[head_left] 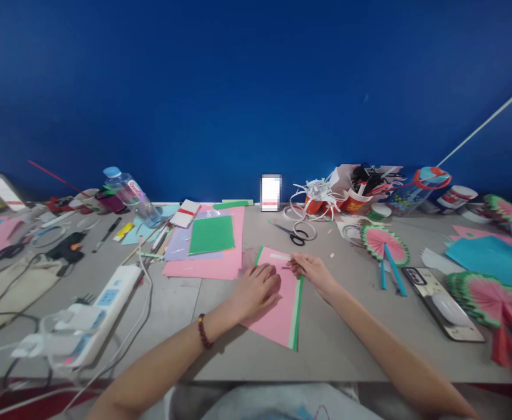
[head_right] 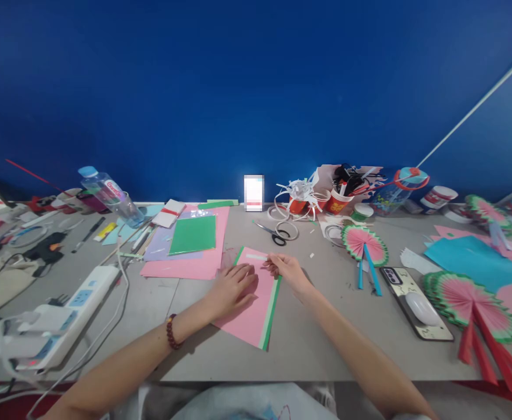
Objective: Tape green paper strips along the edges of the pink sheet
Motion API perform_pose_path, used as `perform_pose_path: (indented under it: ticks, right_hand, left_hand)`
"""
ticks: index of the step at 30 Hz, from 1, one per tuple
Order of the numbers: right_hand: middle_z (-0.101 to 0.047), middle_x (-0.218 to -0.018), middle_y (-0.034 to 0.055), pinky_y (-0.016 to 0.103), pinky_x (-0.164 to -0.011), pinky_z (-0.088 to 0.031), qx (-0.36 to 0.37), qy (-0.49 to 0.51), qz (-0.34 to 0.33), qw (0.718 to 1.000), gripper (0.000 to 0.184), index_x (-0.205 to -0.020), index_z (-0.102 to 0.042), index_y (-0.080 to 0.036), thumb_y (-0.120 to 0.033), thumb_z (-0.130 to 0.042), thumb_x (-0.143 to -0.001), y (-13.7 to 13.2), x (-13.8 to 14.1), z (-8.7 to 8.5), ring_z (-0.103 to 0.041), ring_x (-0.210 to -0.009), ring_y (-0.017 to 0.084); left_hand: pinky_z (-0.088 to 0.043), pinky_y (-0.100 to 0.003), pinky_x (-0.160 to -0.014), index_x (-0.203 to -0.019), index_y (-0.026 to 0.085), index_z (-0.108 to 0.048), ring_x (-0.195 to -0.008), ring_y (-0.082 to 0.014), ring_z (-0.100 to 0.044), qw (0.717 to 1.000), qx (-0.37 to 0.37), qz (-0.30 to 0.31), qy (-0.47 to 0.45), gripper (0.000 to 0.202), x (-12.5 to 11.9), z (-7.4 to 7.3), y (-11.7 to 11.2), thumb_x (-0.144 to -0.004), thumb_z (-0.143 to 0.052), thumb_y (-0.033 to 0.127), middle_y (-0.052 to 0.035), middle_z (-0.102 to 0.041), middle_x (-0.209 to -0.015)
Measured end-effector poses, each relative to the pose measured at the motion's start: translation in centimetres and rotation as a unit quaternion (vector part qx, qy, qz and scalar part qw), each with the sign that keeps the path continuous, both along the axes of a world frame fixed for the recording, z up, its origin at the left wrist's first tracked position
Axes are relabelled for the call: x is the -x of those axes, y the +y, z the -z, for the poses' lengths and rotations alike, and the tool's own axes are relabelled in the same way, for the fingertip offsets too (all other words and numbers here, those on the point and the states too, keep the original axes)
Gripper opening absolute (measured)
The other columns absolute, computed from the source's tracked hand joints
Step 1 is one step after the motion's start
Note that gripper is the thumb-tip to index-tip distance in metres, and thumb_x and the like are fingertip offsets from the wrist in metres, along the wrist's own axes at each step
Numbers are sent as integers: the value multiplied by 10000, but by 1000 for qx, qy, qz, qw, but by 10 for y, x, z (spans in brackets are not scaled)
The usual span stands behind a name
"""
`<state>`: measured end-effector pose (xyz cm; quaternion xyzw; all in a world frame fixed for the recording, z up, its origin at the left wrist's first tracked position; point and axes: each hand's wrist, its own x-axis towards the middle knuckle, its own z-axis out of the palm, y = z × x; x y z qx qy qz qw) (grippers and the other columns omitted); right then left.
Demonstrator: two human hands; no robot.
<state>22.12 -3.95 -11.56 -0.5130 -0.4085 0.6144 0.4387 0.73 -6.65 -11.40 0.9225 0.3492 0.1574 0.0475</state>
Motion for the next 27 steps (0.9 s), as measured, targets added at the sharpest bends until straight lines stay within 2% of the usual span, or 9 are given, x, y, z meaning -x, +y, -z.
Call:
perform_pose_path:
  ticks: [6, 10, 12, 15, 18, 20, 22, 24, 27]
  right_hand:
    - [-686, -719, 67, 252, -531, -423, -15, 33, -10, 999, 418, -778, -681, -152, -558, -704, -679, -7, 7, -7, -566, -566, 124]
    - [-691, -746, 54, 283, -579, -467, -174, -128, 11, 976, 258, -804, -681, -179, -430, -677, -743, -12, 10, -4, -610, -637, 162]
    - [-704, -794, 58, 315, -684, -497, -323, -237, 23, 916, 158, -824, -694, -203, -332, -604, -824, -18, 10, -3, -635, -740, 181]
    - [-718, -862, 68, 322, -744, -504, -512, -335, 2, 791, 190, -904, -706, -227, -216, -516, -893, -26, 8, -6, -646, -807, 179]
    - [-723, -898, 76, 300, -723, -505, -584, -405, -34, 702, 225, -1005, -697, -234, -170, -505, -906, -33, 3, -11, -655, -822, 176]
    - [-721, -932, 77, 294, -735, -504, -593, -434, -60, 676, 257, -1065, -682, -246, -163, -489, -917, -35, 0, -14, -659, -861, 178]
    - [-718, -948, 75, 294, -749, -505, -593, -437, -74, 672, 274, -1099, -668, -258, -160, -487, -918, -36, 1, -15, -659, -884, 178]
    - [-716, -939, 74, 298, -753, -509, -587, -417, -58, 692, 276, -1105, -663, -256, -157, -502, -905, -36, 5, -13, -660, -868, 177]
    - [-709, -920, 79, 310, -752, -518, -521, -349, 2, 779, 258, -1096, -656, -236, -191, -490, -903, -37, 14, -10, -657, -828, 178]
  left_hand:
    - [-390, -399, -849, -1144, 210, -581, -1016, -260, -519, 999, 14, -26, 16, 323, -6, -4, -9, -900, -511, 410, -97, -586, -1091]
    - [-406, -370, -841, -1047, 201, -642, -938, -221, -557, 986, 123, -41, -104, 282, -7, -11, -10, -915, -482, 393, -78, -623, -950]
    - [-431, -327, -784, -994, 184, -668, -857, -187, -583, 942, 233, -58, -237, 313, -6, -13, -8, -917, -469, 413, -73, -654, -913]
    - [-450, -303, -721, -939, 153, -691, -775, -172, -591, 838, 364, -69, -401, 408, -5, -18, -3, -858, -525, 517, -83, -682, -880]
    - [-458, -295, -692, -821, 143, -694, -715, -167, -581, 761, 424, -96, -481, 441, -4, -22, 0, -773, -607, 573, -59, -665, -744]
    - [-451, -276, -644, -738, 143, -672, -652, -150, -563, 735, 442, -129, -498, 413, -3, -22, 2, -745, -645, 555, -34, -633, -669]
    - [-438, -256, -606, -691, 140, -646, -604, -132, -549, 725, 449, -147, -501, 384, -3, -20, 3, -737, -667, 521, -16, -610, -636]
    - [-428, -241, -587, -677, 136, -636, -579, -119, -546, 719, 451, -154, -505, 366, -4, -18, 4, -734, -680, 495, -8, -603, -623]
    - [-427, -236, -562, -691, 132, -649, -548, -115, -550, 708, 454, -168, -514, 357, -5, -15, 5, -704, -707, 484, -3, -601, -603]
